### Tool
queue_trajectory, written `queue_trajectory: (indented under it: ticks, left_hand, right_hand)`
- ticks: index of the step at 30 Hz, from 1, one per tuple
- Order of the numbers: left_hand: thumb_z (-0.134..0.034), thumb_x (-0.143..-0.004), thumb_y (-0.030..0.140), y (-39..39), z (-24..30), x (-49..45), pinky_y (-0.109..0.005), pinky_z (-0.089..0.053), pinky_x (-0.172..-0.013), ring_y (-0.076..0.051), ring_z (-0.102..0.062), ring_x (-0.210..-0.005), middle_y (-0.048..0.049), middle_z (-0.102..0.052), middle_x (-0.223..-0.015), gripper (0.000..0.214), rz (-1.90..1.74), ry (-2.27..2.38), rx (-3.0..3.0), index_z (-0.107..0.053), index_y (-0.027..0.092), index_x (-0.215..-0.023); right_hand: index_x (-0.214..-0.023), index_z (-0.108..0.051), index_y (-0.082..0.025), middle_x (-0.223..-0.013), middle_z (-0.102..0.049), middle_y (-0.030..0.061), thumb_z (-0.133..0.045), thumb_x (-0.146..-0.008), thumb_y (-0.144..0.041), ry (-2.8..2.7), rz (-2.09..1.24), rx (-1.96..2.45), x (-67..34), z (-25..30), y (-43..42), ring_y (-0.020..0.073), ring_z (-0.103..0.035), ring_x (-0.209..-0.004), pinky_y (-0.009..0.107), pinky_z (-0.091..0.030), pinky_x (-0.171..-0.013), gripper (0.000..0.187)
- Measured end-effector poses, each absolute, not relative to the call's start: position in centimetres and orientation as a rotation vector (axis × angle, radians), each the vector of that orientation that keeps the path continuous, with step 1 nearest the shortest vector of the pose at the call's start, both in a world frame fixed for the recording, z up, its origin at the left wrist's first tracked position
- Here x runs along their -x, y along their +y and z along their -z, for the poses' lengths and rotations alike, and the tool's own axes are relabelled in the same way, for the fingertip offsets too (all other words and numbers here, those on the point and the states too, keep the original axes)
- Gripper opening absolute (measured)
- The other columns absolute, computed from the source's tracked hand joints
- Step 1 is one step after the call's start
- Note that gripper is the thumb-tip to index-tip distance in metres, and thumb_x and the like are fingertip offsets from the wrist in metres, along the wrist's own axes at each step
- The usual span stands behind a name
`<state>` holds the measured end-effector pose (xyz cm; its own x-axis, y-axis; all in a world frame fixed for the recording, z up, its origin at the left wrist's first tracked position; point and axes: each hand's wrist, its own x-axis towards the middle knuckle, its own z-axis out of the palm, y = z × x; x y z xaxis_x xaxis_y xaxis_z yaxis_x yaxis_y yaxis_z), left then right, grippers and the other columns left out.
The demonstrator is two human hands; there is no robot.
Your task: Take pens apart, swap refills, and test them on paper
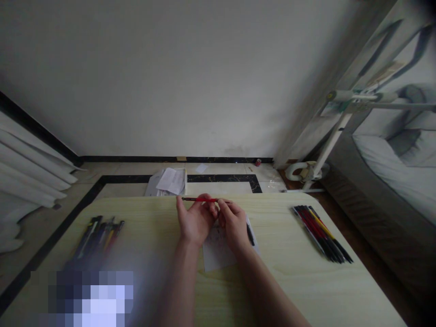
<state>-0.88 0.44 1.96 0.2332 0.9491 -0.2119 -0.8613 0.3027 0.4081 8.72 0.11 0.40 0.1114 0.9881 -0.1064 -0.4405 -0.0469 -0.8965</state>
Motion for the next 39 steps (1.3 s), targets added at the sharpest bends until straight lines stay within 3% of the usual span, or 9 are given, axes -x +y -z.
queue_trajectory:
  ticks: [5, 12, 19, 24, 31, 39]
  left_hand:
    - [-0.025, -0.072, 0.069, 0.6, -1.8, 0.7, -0.03, -0.042, -0.057, -0.018, -0.052, -0.056, -0.0064, -0.052, -0.057, 0.067, -1.279, 0.449, -0.274, -0.061, 0.012, -0.076]
    - [-0.042, -0.081, 0.041, 1.0, -1.4, 0.5, -0.026, -0.041, -0.055, -0.013, -0.049, -0.05, -0.0017, -0.05, -0.053, 0.033, -1.3, 0.511, -0.288, -0.061, 0.015, -0.076]
    - [-0.042, -0.081, 0.038, 1.0, -1.0, 0.7, -0.027, -0.041, -0.058, -0.013, -0.048, -0.052, -0.0019, -0.049, -0.055, 0.032, -1.35, 0.462, -0.221, -0.062, 0.014, -0.076]
    - [-0.043, -0.081, 0.039, 0.9, -1.2, 0.7, -0.028, -0.04, -0.057, -0.013, -0.046, -0.053, -0.0016, -0.047, -0.054, 0.031, -1.341, 0.46, -0.186, -0.062, 0.014, -0.077]
    - [-0.043, -0.081, 0.039, 0.9, -1.2, 0.6, -0.028, -0.038, -0.056, -0.013, -0.045, -0.053, -0.0018, -0.047, -0.054, 0.031, -1.333, 0.463, -0.198, -0.062, 0.014, -0.076]
    - [-0.043, -0.081, 0.038, 0.9, -1.2, 0.6, -0.028, -0.038, -0.055, -0.013, -0.045, -0.053, -0.0015, -0.046, -0.054, 0.03, -1.33, 0.471, -0.205, -0.061, 0.015, -0.076]
  right_hand:
    - [-0.072, -0.066, -0.015, -0.046, -0.051, -0.0039, -0.061, -0.073, -0.035, -0.75, -1.344, 1.005, -8.7, -0.4, 0.1, 0.0049, -0.034, -0.036, 0.02, -0.024, -0.036, 0.02]
    - [-0.074, -0.068, -0.016, -0.066, -0.062, 0.0006, -0.063, -0.07, -0.032, -0.798, -1.321, 1.051, -8.8, -0.1, 0.0, 0.0069, -0.043, -0.044, 0.02, -0.031, -0.039, 0.018]
    - [-0.088, -0.065, -0.017, -0.05, -0.051, -0.0056, -0.063, -0.071, -0.031, -0.812, -1.327, 1.049, -8.8, 0.3, 0.1, 0.0054, -0.037, -0.039, 0.018, -0.027, -0.038, 0.022]
    - [-0.084, -0.059, -0.018, -0.046, -0.041, -0.0094, -0.063, -0.071, -0.03, -0.713, -1.26, 0.985, -8.7, 0.9, 0.2, 0.0039, -0.032, -0.036, 0.017, -0.023, -0.034, 0.018]
    - [-0.073, -0.053, -0.018, -0.044, -0.04, -0.0102, -0.063, -0.071, -0.032, -0.645, -1.282, 0.967, -8.5, 1.0, 0.3, 0.0035, -0.031, -0.033, 0.016, -0.023, -0.032, 0.018]
    - [-0.082, -0.056, -0.018, -0.044, -0.04, -0.0103, -0.063, -0.072, -0.032, -0.695, -1.23, 1.006, -8.7, 0.9, 0.1, 0.0037, -0.031, -0.034, 0.016, -0.025, -0.033, 0.019]
